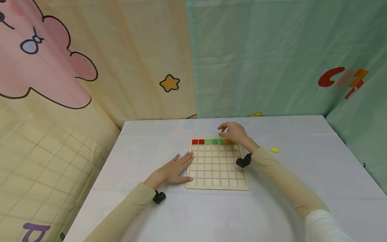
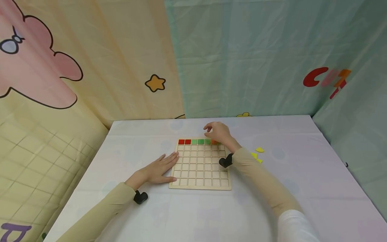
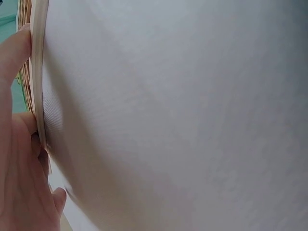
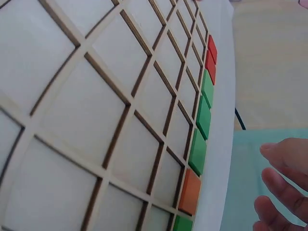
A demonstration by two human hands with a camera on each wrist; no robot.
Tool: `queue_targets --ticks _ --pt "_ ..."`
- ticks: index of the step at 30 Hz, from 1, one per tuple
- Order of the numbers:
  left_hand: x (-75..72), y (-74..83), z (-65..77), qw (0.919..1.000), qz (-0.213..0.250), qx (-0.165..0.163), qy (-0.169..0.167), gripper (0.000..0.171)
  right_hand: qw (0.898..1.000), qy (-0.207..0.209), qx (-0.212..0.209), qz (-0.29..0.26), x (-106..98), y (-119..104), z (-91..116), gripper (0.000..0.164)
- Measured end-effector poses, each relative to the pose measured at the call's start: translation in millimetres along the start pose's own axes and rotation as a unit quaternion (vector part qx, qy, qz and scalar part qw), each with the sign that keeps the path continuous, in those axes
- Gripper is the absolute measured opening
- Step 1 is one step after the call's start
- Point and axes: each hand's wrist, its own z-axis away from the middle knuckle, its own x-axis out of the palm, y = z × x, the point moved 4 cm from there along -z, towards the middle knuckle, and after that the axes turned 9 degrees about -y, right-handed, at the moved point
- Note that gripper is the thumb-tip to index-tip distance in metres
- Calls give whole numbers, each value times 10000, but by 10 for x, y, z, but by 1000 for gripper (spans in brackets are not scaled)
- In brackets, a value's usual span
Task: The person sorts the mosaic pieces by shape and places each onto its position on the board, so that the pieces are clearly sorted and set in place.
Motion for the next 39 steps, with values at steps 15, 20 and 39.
queue_targets --ticks 15,20,39 --pt "-8 -2 -6 9999 43 99 49 92 9995 18 314 -24 -172 375 334 30" --pt "-4 -6 -2 9998 33 149 84 92 9990 -57 428 61 -187 493 451 30" --pt "12 -16 -20 10000 54 11 -26 93 9993 -344 127 65 -151 902 842 26"
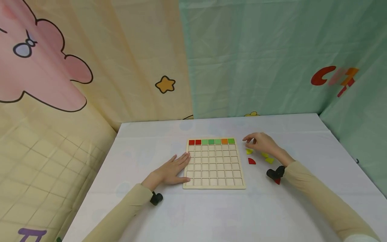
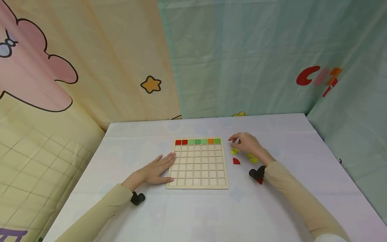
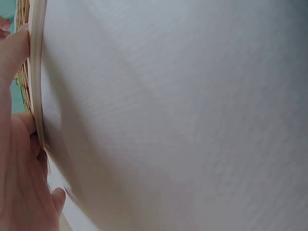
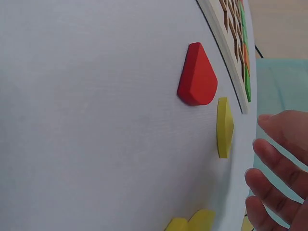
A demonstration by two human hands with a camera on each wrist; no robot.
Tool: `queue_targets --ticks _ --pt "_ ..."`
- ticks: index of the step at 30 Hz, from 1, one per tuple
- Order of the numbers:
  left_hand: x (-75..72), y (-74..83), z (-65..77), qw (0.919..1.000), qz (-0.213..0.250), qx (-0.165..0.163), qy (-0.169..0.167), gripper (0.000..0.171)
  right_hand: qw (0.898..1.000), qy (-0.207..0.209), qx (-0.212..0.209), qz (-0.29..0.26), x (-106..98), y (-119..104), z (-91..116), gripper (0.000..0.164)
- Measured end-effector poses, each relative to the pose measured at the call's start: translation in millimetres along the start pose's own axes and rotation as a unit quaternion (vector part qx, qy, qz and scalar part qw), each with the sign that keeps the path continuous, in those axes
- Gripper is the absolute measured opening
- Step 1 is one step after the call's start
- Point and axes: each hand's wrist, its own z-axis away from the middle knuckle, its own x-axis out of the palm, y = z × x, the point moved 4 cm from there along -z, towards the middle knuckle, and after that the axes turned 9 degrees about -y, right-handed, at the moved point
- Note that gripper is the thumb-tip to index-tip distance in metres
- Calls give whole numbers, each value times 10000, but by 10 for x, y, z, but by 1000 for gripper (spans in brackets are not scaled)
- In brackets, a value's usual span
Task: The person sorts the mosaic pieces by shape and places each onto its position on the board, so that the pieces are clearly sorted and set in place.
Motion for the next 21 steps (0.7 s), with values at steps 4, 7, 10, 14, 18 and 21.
queue_targets --ticks 4,7,10,14,18,21 --pt "-12 12 16 10000 56 48 45 92 9999 -110 83 -27 28 66 65 25" --pt "-21 19 28 9999 55 68 60 92 9997 -194 137 -80 49 94 110 26" --pt "-28 24 34 9999 50 97 91 91 9995 -254 187 -90 64 116 151 27" --pt "-38 29 38 9998 60 121 118 90 9992 -325 203 -69 69 130 206 27" --pt "-33 32 34 9999 79 101 100 91 9992 -379 129 -54 70 120 257 27" --pt "-25 30 29 9999 94 88 90 91 9992 -401 76 -31 77 113 284 27"
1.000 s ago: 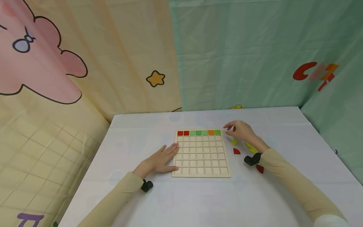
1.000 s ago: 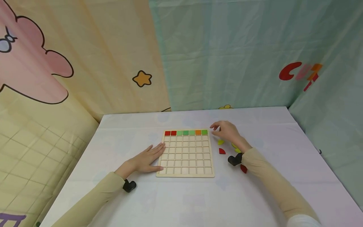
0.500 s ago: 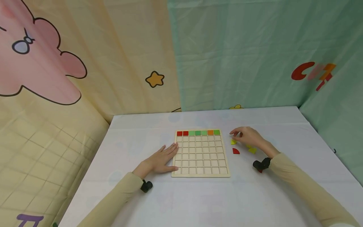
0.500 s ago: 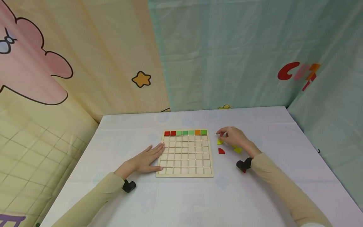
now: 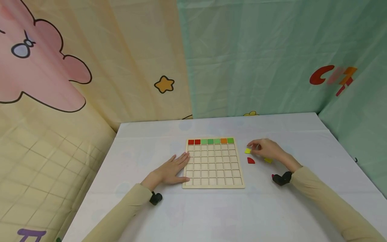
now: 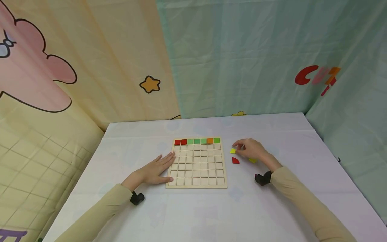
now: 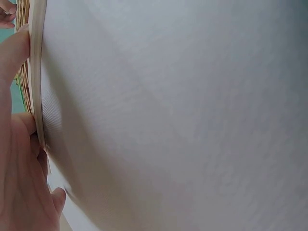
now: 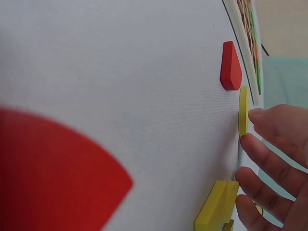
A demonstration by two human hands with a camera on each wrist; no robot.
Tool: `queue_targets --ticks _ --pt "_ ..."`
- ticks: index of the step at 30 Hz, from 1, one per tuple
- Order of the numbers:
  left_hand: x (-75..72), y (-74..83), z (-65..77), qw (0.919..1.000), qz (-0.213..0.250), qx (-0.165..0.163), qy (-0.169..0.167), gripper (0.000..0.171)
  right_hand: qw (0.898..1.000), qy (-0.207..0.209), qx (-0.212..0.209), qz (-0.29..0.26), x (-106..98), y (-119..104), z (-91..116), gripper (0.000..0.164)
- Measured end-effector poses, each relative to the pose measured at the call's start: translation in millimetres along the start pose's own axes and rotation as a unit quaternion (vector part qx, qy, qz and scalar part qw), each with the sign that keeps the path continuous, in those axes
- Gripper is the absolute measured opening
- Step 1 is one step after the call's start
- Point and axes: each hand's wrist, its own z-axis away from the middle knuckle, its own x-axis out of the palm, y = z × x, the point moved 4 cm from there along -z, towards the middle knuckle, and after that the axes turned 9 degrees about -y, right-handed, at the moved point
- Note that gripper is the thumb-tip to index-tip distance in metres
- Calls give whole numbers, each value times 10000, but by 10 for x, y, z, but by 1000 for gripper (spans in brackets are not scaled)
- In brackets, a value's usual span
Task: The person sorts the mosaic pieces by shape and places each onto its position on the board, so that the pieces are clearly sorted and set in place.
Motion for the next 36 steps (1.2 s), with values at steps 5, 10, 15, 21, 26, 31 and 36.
queue_targets --ticks 5,10,15,21,26,31,36 --pt "5 -13 5 10000 7 -13 6 91 10000 -76 -35 -51 13 -18 17 30" --pt "5 -17 9 10000 12 20 33 91 9997 -216 -75 -56 23 -32 10 31" --pt "6 -17 10 10000 -4 31 55 90 9995 -305 -63 -6 38 -33 -2 31" --pt "1 -9 12 10000 16 35 49 91 9995 -324 -7 -31 46 -18 -6 30" --pt "2 -7 12 10000 -8 40 37 91 9996 -268 -34 75 40 -24 1 27" --pt "4 -7 14 10000 -37 40 48 91 9996 -148 -99 225 19 -35 19 25" --pt "3 -7 10 10000 -29 52 53 91 9993 -9 -170 336 8 -46 34 24"
